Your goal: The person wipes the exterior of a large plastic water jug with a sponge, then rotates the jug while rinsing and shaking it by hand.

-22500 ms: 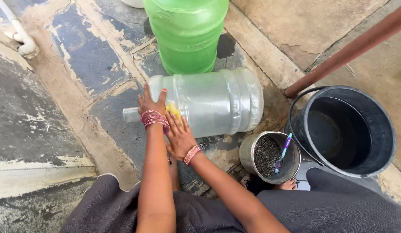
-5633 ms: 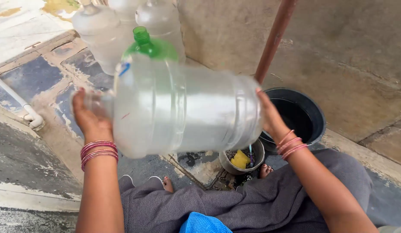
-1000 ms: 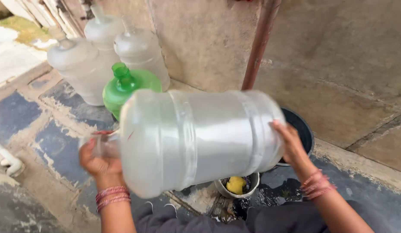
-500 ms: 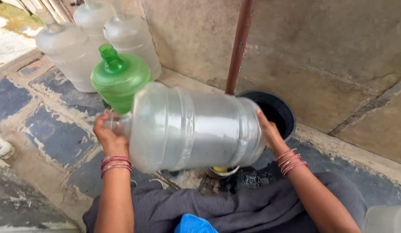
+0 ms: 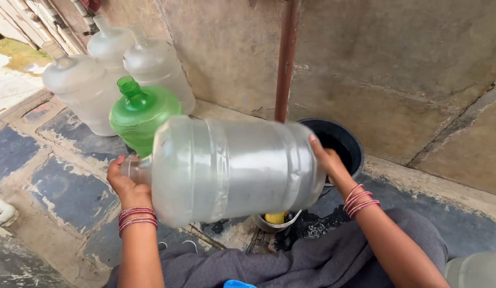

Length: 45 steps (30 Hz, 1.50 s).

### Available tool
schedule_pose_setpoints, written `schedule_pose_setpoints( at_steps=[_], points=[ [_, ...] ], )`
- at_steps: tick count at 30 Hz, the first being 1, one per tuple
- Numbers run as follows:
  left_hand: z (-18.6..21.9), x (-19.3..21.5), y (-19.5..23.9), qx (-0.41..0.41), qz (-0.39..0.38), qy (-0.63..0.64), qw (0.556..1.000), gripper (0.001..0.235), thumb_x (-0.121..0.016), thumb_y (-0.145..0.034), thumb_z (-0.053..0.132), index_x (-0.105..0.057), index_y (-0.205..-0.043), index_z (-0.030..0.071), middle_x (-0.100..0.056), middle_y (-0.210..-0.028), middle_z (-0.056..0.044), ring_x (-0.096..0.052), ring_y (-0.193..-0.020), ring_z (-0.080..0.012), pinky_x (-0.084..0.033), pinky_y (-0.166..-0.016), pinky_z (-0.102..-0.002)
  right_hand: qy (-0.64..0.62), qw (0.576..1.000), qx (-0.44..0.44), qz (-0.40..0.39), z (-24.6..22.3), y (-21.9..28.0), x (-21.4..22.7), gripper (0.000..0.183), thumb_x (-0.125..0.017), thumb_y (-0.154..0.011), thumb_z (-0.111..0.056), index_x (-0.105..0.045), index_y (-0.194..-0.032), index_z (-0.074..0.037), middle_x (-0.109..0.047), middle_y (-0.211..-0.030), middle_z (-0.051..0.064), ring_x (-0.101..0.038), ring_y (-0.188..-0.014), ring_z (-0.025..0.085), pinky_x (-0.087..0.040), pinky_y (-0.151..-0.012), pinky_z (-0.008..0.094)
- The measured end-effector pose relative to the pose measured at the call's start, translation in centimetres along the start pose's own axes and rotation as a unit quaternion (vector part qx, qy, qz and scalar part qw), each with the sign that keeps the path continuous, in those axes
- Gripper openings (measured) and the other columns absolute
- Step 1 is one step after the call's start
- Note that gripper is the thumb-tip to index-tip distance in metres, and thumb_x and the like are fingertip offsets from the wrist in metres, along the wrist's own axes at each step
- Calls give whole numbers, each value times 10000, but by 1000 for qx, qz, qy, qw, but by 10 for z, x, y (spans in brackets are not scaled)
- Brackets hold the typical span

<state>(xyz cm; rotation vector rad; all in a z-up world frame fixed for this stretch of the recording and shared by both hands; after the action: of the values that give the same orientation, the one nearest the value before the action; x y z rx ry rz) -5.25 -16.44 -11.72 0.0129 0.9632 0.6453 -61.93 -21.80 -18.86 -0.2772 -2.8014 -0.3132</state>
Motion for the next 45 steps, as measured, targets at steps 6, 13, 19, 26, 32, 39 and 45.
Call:
schedule_pose_setpoints(
  at_steps=[6, 13, 19, 26, 32, 39, 45],
  points=[
    [57, -30, 31, -157, -302, 107, 934, 363, -726, -801, 260, -635, -1095, 67, -676, -1063, -94, -635, -1056, -268, -520, -1073, -388, -209, 955, 189, -90, -71, 20, 11, 1011, -502, -894, -793, -474, -1405, 79, -547, -1426, 196, -497, -1363, 301, -374, -1165, 414],
    [89, -78, 106, -185, -369, 99, 906, 525, -734, -735, 237, -625, -1237, 131, -679, -1244, -53, -640, -1231, -238, -525, -1177, -466, -422, 856, 184, -235, -127, 43, 29, 1139, -294, -822, -873, -378, -1563, -12, -455, -1596, 133, -463, -1447, 272, -325, -1228, 464],
    [47, -11, 25, -136, -100, 142, 975, 359, -777, -758, 184, -605, -1066, 116, -624, -1051, -69, -630, -1033, -277, -566, -1020, -482, -246, 960, -12, -131, -47, 16, -22, 948, -625, -801, -665, -438, -1499, -52, -511, -1510, 122, -492, -1355, 285, -379, -1124, 463],
    [61, -8, 38, -153, -184, 117, 964, 319, -719, -777, 286, -643, -1017, 90, -651, -1013, -78, -628, -965, -245, -535, -1020, -420, -217, 963, 156, -23, -79, 30, 9, 765, -791, -881, -471, -608, -1367, 92, -677, -1231, 194, -658, -1050, 261, -549, -908, 381],
    [74, -30, 60, -217, -215, 174, 936, 407, -700, -835, 334, -633, -1135, 68, -638, -1058, -85, -623, -1049, -261, -523, -997, -432, -272, 829, 489, -6, -131, 68, 42, 755, -764, -933, -525, -514, -1444, -28, -624, -1348, 69, -609, -1232, 171, -505, -1062, 323],
    [9, 21, 1, -51, 82, -56, 994, 283, -683, -733, 336, -608, -960, 184, -649, -940, -23, -616, -882, -221, -521, -819, -404, -54, 996, -54, -42, -14, 22, -30, 816, -656, -887, -613, -636, -1230, 127, -727, -1112, 206, -709, -999, 260, -557, -881, 383],
    [61, 1, 27, -182, -195, 171, 949, 433, -656, -781, 347, -611, -1089, 46, -602, -1061, -83, -599, -1015, -257, -514, -1019, -409, -132, 929, 346, 21, -106, 44, 25, 884, -704, -872, -625, -545, -1384, 78, -666, -1276, 171, -605, -1184, 254, -462, -1032, 355]
  ],
)
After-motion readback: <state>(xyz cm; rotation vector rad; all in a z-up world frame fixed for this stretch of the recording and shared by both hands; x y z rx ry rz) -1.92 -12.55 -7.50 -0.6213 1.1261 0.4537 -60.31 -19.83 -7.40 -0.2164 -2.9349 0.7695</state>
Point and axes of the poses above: each hand's wrist, its own y-axis away from the middle knuckle, its own x-axis out of the back of the hand, z = x × y, the point moved 5 cm from there along -y, towards the middle knuckle
